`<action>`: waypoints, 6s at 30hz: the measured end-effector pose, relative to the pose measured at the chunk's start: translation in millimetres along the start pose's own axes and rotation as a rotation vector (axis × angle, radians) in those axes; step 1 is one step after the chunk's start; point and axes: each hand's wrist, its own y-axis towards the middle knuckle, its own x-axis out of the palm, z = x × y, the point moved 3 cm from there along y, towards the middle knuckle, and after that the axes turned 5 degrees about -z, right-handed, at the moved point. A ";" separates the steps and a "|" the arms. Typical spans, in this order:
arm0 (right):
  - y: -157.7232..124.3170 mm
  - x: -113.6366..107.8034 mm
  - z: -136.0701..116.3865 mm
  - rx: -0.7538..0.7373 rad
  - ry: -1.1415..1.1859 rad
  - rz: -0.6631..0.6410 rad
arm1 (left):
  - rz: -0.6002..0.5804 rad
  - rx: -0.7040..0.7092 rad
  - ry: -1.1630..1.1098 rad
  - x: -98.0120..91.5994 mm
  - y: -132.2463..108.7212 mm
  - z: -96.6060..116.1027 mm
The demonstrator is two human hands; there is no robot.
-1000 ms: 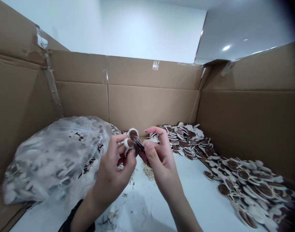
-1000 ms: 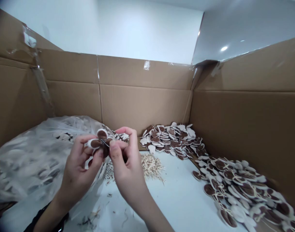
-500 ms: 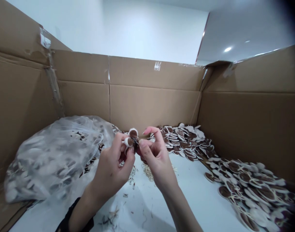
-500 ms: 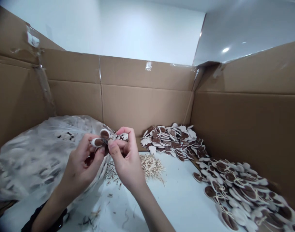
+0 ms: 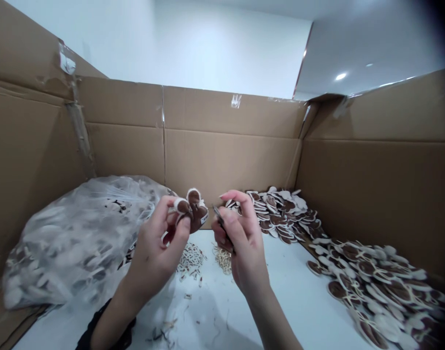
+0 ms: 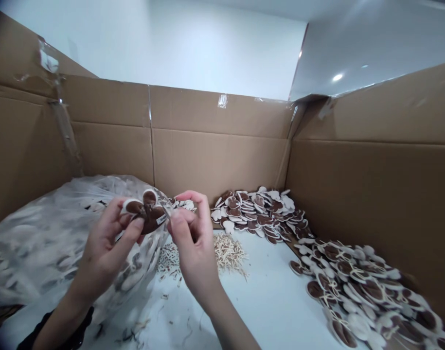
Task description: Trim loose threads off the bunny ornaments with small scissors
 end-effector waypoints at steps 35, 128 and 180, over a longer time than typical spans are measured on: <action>-13.7 5.2 -15.9 -0.135 -0.326 0.007 | 0.078 0.162 -0.166 -10.7 -13.3 10.2; 0.3 -0.5 0.7 0.058 -0.225 -0.036 | -0.103 -0.027 -0.099 9.3 -3.2 10.2; 14.5 -18.7 10.5 0.465 0.217 -0.053 | -0.737 -0.140 0.401 -58.3 0.5 -20.4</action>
